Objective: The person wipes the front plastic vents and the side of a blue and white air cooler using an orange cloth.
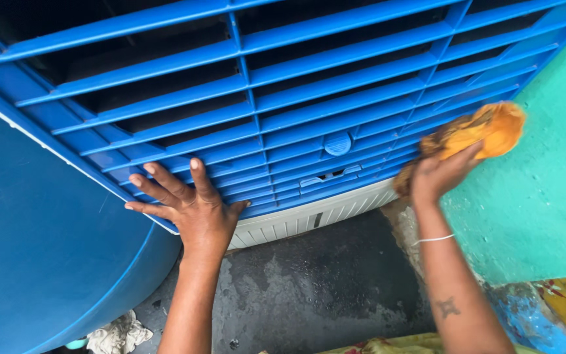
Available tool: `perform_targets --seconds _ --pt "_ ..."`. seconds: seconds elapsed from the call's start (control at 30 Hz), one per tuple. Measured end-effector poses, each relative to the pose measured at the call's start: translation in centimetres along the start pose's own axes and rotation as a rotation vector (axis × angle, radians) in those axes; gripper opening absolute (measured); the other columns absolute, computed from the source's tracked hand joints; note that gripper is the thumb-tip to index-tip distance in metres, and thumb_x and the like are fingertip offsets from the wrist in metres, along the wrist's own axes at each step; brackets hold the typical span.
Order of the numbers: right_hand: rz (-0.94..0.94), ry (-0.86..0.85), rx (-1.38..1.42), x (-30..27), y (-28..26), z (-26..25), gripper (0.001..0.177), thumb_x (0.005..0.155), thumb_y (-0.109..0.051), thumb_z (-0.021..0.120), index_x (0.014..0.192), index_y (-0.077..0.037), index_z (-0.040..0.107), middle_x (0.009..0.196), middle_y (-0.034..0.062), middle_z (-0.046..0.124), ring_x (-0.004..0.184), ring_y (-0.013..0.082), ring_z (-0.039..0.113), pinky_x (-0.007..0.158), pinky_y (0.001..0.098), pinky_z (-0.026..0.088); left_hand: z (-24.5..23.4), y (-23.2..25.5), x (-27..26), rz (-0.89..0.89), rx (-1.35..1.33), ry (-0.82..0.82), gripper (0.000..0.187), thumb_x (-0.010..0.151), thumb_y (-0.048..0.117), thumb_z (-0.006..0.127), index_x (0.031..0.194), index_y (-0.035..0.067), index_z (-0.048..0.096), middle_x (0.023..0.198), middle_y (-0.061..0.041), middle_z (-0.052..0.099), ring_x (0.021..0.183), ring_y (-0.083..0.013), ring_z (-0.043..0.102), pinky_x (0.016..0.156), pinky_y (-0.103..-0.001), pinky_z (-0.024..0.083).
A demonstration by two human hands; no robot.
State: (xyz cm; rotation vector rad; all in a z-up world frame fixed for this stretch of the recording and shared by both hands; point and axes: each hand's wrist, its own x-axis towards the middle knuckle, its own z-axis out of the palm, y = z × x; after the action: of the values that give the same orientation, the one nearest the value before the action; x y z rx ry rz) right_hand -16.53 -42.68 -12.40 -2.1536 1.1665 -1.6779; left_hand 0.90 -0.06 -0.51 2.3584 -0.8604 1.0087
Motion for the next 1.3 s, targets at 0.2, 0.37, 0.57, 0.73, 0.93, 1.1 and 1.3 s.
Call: perform_targets --seconds 0.2,0.37,0.57,0.73,0.93,1.1,1.3 --pt "0.194 -0.123 0.642 -7.5 -15.3 -3.3 0.062 0.089 -0.024 0.051 0.142 0.008 0.044 0.133 0.0326 0.053 0.124 0.0532 0.052 0.105 0.056 0.041 -0.1 0.0 0.0 -0.006 -0.019 0.003 0.169 0.05 0.055 0.104 0.165 0.038 -0.019 0.166 -0.022 -0.03 0.152 -0.0528 -0.025 0.106 -0.089 -0.01" --pt "-0.603 -0.513 0.515 -8.8 -23.5 -9.6 0.048 0.087 -0.014 0.067 0.132 0.0 0.059 0.129 0.0208 0.062 0.117 0.0394 0.064 0.101 0.0473 0.052 -0.5 0.3 -0.1 -0.008 -0.011 0.005 0.166 0.051 0.054 0.103 0.167 0.037 -0.015 0.166 -0.023 -0.027 0.152 -0.0523 -0.024 0.106 -0.089 -0.01" --pt "-0.542 -0.258 0.637 -0.9 -26.4 -14.6 0.053 0.107 -0.04 0.052 0.137 0.004 0.052 0.127 0.0186 0.059 0.116 0.0344 0.061 0.101 0.0447 0.049 -1.2 0.5 0.2 -0.001 -0.044 0.029 0.164 0.048 0.055 0.102 0.165 0.036 -0.012 0.166 -0.022 -0.025 0.151 -0.0496 -0.024 0.103 -0.091 -0.01" --pt "-0.464 -0.038 0.327 6.7 -26.1 -16.5 0.057 0.1 -0.02 0.073 0.142 0.009 0.049 0.137 0.03 0.051 0.132 0.0453 0.05 0.114 0.0526 0.043 -1.5 0.4 0.2 -0.025 -0.022 -0.031 0.161 0.049 0.05 0.1 0.164 0.034 -0.011 0.164 -0.022 -0.029 0.15 -0.0498 -0.026 0.102 -0.093 -0.008" --pt "-0.597 -0.171 -0.117 3.1 -29.4 -13.8 0.056 0.067 -0.005 0.069 0.121 0.007 0.066 0.133 0.0315 0.056 0.13 0.0464 0.048 0.105 0.0567 0.042 -2.1 0.4 0.3 -0.031 -0.038 -0.052 0.159 0.049 0.049 0.1 0.164 0.036 -0.009 0.165 -0.019 -0.028 0.15 -0.0475 -0.026 0.102 -0.093 -0.007" --pt "-0.664 -0.272 0.004 -2.9 -35.6 -13.5 0.034 0.07 -0.001 0.068 0.104 0.001 0.073 0.141 0.0291 0.055 0.14 0.0415 0.045 0.103 0.0566 0.042 -2.3 0.3 0.2 -0.039 -0.035 -0.078 0.155 0.05 0.05 0.099 0.164 0.035 -0.005 0.165 -0.018 -0.026 0.151 -0.0474 -0.025 0.102 -0.093 -0.006" --pt "-0.78 -0.315 -0.227 4.4 -30.1 -15.0 0.032 0.06 -0.004 0.074 0.092 0.001 0.071 0.14 0.0256 0.058 0.137 0.0388 0.048 0.085 0.0528 0.043 -3.0 0.1 0.0 -0.042 -0.036 -0.112 0.15 0.051 0.053 0.098 0.164 0.036 0.001 0.165 -0.019 -0.024 0.15 -0.0478 -0.024 0.102 -0.093 -0.005"
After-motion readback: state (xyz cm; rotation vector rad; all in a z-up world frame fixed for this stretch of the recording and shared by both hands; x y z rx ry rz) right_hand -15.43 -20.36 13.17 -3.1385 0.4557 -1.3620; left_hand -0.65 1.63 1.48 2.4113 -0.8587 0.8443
